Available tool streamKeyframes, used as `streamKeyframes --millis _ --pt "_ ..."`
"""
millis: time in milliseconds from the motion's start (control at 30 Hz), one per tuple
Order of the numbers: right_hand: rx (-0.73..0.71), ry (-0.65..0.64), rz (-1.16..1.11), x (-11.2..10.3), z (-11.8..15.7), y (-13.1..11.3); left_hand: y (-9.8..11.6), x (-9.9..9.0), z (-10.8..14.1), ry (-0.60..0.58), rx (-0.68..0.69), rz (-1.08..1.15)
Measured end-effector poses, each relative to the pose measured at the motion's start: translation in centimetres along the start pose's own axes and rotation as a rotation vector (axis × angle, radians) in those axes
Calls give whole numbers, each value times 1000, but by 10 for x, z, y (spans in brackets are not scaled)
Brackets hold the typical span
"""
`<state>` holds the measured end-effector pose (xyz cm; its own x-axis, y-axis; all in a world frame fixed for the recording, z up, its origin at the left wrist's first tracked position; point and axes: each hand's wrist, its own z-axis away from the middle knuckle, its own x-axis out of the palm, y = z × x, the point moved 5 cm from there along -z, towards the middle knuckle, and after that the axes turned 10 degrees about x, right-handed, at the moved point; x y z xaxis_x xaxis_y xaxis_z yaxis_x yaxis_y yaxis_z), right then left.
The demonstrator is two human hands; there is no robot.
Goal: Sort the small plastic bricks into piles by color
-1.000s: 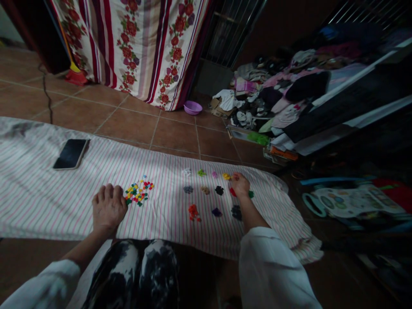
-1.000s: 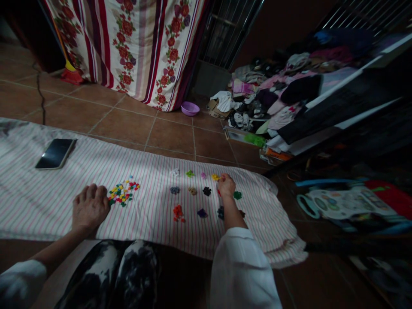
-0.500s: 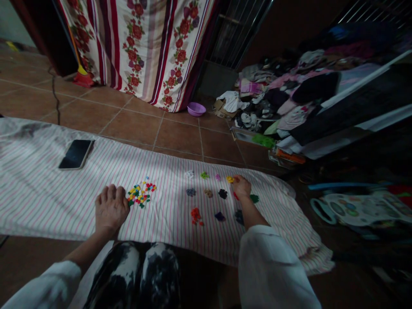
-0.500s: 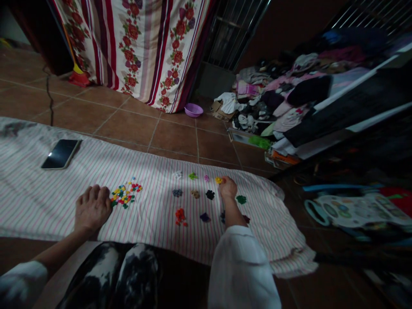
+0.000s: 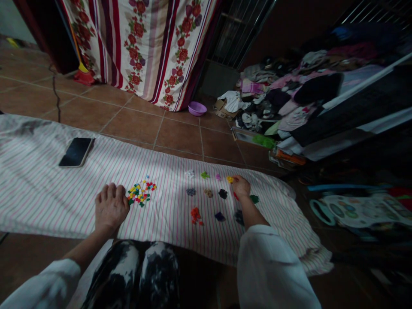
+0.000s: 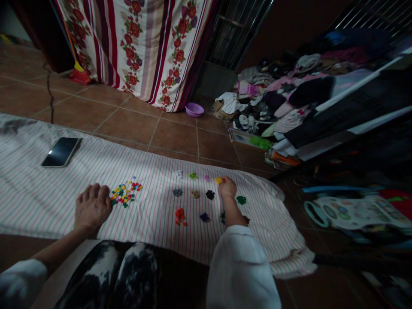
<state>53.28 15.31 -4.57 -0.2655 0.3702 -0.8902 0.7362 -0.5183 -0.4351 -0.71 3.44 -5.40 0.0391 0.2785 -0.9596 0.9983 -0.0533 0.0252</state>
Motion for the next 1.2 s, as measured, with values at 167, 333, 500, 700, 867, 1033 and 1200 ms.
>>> streamKeyframes --millis 167,333,500,700,867,1033,1200 --pt "-13 -11 31 0 1 0 1 -2 0 -13 0 -10" --pt "-25 26 14 -5 3 -3 2 -2 0 -14 2 -16" --pt "-78 56 -3 -10 12 -13 -1 2 1 -9 -6 4" --pt "-166 100 -94 -13 30 -33 0 -2 1 -15 -12 40" --pt "-294 111 -214 -13 56 -57 1 -3 0 1 -8 52" --pt "-431 92 -330 -13 96 -83 4 -9 0 3 22 3" --pt "-522 30 -360 -6 136 -105 5 -13 -1 -7 37 -33"
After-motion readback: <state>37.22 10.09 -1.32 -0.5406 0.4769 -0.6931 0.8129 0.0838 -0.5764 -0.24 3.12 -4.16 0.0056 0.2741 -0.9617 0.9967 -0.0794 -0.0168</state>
